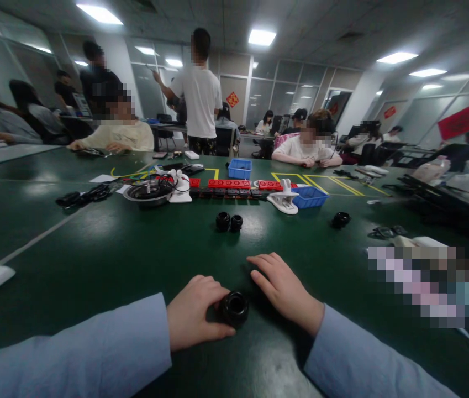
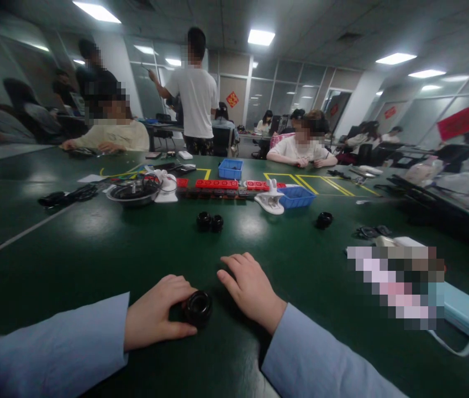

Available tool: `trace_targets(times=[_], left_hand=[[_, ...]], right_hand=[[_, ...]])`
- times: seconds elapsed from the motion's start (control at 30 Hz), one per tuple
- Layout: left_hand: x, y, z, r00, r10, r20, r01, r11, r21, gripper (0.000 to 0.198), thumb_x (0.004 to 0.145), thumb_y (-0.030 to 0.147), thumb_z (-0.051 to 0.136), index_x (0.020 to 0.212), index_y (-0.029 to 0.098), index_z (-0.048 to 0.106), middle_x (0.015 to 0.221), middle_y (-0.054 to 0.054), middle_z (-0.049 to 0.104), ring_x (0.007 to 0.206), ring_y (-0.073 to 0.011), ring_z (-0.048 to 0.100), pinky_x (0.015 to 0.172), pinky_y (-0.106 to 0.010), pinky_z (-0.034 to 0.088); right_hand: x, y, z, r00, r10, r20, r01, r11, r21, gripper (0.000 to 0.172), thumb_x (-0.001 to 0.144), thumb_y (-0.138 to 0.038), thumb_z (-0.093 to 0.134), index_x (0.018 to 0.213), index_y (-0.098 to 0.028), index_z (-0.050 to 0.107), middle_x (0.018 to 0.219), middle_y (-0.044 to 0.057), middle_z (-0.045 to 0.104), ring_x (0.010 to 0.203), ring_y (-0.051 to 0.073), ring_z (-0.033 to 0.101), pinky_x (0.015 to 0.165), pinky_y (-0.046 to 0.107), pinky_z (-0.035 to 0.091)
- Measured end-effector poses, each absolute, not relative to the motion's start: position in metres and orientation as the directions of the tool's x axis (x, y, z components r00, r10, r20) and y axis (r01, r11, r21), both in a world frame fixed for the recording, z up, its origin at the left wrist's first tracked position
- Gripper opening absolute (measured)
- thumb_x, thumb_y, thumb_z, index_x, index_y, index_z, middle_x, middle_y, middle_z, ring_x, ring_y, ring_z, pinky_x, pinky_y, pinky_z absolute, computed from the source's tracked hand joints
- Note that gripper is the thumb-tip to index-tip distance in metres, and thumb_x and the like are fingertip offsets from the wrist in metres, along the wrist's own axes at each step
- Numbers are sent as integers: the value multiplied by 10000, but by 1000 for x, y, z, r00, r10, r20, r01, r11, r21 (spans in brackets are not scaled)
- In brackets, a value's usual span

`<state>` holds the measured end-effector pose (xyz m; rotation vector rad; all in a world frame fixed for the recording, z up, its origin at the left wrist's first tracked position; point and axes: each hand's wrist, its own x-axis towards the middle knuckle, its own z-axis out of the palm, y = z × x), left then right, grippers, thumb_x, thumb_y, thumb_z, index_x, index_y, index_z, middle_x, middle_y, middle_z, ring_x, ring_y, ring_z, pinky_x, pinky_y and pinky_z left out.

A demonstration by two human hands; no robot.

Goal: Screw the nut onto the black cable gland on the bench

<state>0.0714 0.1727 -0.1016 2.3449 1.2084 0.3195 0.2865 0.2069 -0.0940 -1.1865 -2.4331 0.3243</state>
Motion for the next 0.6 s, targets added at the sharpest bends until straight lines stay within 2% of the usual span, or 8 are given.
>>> trace_targets(times=[0.33, 0.6], left_hand=[[72, 172, -100, 593, 805, 4, 704, -521, 483, 313, 692, 426, 711, 871, 190, 612, 809, 2, 596, 793, -180, 509, 744, -302, 355], [72, 171, -100, 581, 814, 3, 716, -513, 473, 328, 691, 434, 714, 882, 187, 614, 823, 3, 598, 797, -185, 515, 736, -302, 347]], right_hand=[[289, 214, -98, -491, 822, 288, 691, 569, -445, 319, 962, -298, 373, 1056, -110, 613, 1032, 81, 605, 968, 203, 515, 889, 346, 393], [292, 211, -97, -476, 829, 294, 691, 559, -457, 354, 974, -327, 343, 1048, -121, 622, 1019, 76, 608, 956, 197, 523, 873, 334, 402]])
